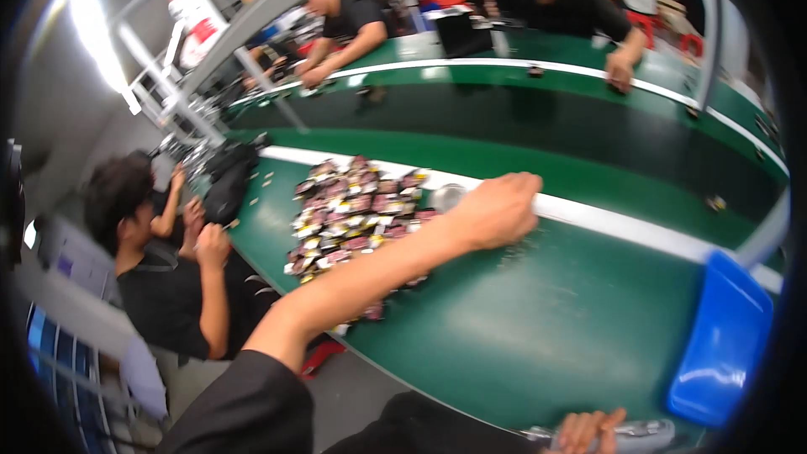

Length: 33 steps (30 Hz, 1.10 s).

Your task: The worker is using an electric screwdriver to fasten screws into small electronic components at an assembly line workbench.

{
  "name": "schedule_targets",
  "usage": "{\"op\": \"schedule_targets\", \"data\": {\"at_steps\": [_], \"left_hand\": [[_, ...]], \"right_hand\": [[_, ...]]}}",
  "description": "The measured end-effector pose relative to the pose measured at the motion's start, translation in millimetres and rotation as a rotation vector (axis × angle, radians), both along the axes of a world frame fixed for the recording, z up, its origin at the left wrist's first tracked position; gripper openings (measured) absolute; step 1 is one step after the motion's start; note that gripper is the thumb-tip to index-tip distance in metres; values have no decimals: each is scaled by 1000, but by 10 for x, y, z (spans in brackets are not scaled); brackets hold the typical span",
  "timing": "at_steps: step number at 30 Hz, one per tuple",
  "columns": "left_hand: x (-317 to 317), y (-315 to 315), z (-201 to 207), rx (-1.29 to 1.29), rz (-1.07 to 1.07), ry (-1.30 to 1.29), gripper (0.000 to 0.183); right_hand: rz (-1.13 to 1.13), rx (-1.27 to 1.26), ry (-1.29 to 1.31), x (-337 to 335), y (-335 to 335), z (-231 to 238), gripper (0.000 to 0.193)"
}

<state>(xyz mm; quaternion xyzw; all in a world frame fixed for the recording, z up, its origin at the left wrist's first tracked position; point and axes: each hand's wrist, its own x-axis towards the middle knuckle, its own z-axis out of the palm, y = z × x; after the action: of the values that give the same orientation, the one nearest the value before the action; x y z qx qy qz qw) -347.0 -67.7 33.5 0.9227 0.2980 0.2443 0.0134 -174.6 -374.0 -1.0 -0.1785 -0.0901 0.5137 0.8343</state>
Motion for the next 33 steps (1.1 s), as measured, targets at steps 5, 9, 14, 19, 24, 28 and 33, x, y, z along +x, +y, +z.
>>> {"op": "schedule_targets", "data": {"at_steps": [5,9,14,19,24,28,33], "left_hand": [[-321,-800,302,-162,-65,-144,17],[-524,-1496,156,-361,-204,-323,13],[-406,-2178,-92,-683,-308,-703,12],[-193,-2407,-181,-977,-312,-788,12],[-46,-2608,-230,-1135,-348,-834,13],[-10,-2654,-157,-1356,-312,-850,15],[-119,-2608,-212,-1445,-304,-902,26]], "right_hand": [[10,5,9,23,10,38,13],[-45,-55,-10,16,64,63,14],[-66,47,10,-90,71,264,13],[-158,126,-13,-149,7,454,10],[-249,104,-15,-184,-73,523,8],[-226,231,48,-81,-156,439,5],[-228,247,99,-191,-40,504,11]]}}
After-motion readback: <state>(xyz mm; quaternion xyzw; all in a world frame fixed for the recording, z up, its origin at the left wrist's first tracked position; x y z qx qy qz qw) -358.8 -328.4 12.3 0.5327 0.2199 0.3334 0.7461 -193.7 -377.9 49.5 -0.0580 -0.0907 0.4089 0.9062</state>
